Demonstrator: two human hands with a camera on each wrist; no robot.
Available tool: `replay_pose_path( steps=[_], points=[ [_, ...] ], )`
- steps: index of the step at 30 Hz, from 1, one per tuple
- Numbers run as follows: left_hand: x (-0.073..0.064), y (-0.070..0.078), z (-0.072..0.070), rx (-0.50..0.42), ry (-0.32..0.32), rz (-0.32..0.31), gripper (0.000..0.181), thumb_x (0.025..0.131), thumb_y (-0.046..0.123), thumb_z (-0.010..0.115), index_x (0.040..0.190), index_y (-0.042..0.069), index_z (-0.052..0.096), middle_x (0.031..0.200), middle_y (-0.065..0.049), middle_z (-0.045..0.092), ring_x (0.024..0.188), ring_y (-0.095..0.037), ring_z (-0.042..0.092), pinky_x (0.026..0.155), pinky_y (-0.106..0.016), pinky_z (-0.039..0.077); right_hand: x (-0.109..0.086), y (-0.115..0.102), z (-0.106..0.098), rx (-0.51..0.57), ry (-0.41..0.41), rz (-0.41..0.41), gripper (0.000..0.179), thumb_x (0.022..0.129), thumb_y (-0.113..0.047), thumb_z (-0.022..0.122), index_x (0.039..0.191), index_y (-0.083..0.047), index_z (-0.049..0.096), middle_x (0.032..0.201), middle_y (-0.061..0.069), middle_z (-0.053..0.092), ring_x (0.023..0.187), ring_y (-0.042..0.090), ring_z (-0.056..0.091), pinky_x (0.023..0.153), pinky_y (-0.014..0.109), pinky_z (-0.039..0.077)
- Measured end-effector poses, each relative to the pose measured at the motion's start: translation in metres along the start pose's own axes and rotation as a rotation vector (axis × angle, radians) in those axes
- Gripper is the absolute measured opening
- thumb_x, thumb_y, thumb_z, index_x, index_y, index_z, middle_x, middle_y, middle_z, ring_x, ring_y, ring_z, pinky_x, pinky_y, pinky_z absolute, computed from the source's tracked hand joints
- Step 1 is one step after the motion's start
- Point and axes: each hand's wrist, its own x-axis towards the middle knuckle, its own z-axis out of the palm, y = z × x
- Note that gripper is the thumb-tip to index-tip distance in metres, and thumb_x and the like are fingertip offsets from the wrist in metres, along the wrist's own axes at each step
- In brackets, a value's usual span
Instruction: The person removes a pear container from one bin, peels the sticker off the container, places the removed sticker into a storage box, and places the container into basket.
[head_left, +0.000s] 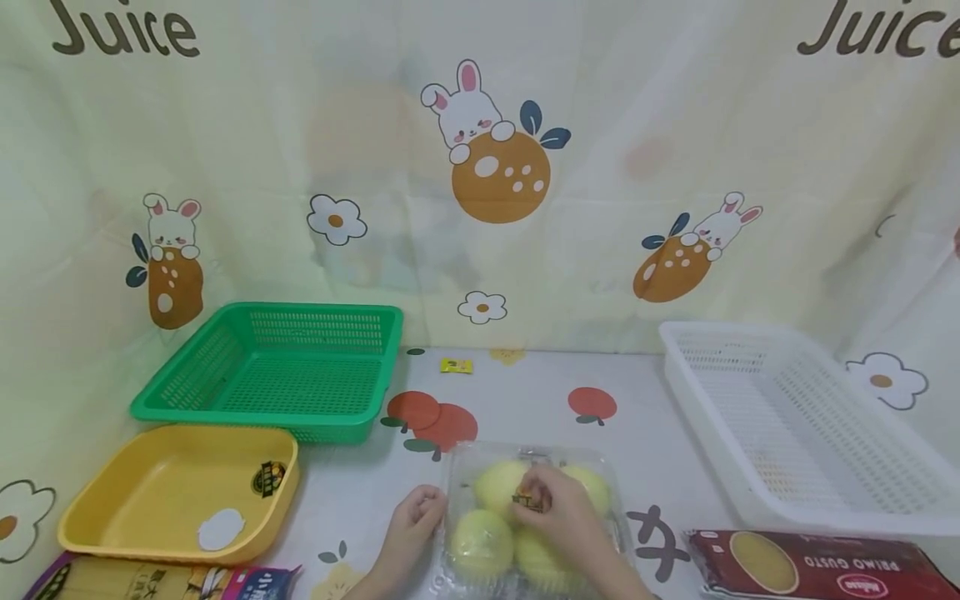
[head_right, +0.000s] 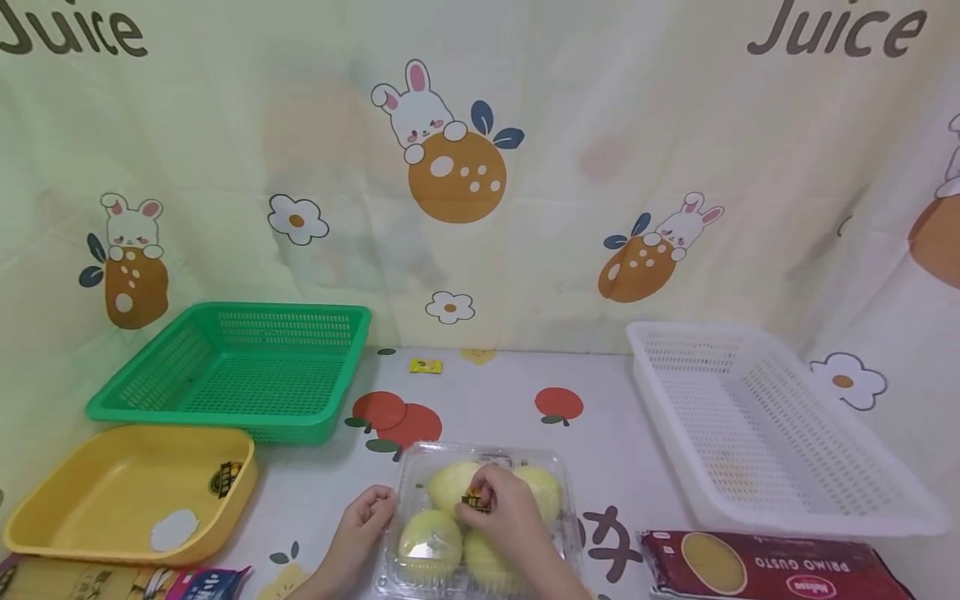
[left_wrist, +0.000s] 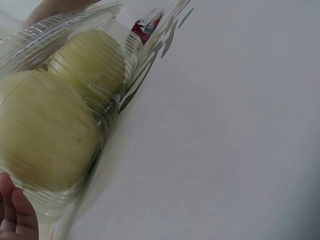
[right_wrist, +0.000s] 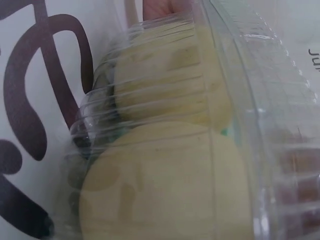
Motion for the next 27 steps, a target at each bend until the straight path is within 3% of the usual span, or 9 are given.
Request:
replay_pose_path(
  steps=[10, 18, 27],
  points=[
    [-0.0028, -0.0032, -0.0023, 0.025, 0.005, -0.055, 0.025, 0.092, 0.022, 0.050, 0.095, -0.002, 0.051, 0.060, 0.003, 0.046, 0.059, -0.009, 0.044, 0.060, -0.020, 0.039, 0.0001, -0.0017, 0.0016, 0.028, 0.014, 0.057, 0.019, 0.070, -0.013, 0.075, 0.074, -0.012, 0.056, 0.064, -0.007, 0.048, 0.058, 0.008, 0.043, 0.053, 0.022, 0.040],
    [-0.0025, -0.0018, 0.0003, 0.011, 0.007, -0.010, 0.022, 0.091, 0.016, 0.051, 0.095, -0.006, 0.051, 0.058, 0.003, 0.044, 0.057, -0.007, 0.043, 0.058, -0.019, 0.038, 0.0001, -0.0018, 0.0024, -0.001, 0.043, 0.012, 0.013, 0.071, -0.008, 0.073, 0.070, -0.015, 0.062, 0.061, -0.012, 0.050, 0.056, 0.005, 0.043, 0.052, 0.022, 0.040],
    [-0.0029, 0.0007, 0.0009, 0.018, 0.021, 0.011, 0.019, 0.091, 0.012, 0.051, 0.093, -0.007, 0.051, 0.059, 0.004, 0.045, 0.057, -0.006, 0.042, 0.057, -0.018, 0.037, 0.0007, 0.0006, 0.0031, -0.014, 0.037, 0.026, 0.011, 0.071, -0.012, 0.073, 0.070, -0.015, 0.063, 0.061, -0.013, 0.052, 0.056, 0.004, 0.046, 0.053, 0.022, 0.042]
  ],
)
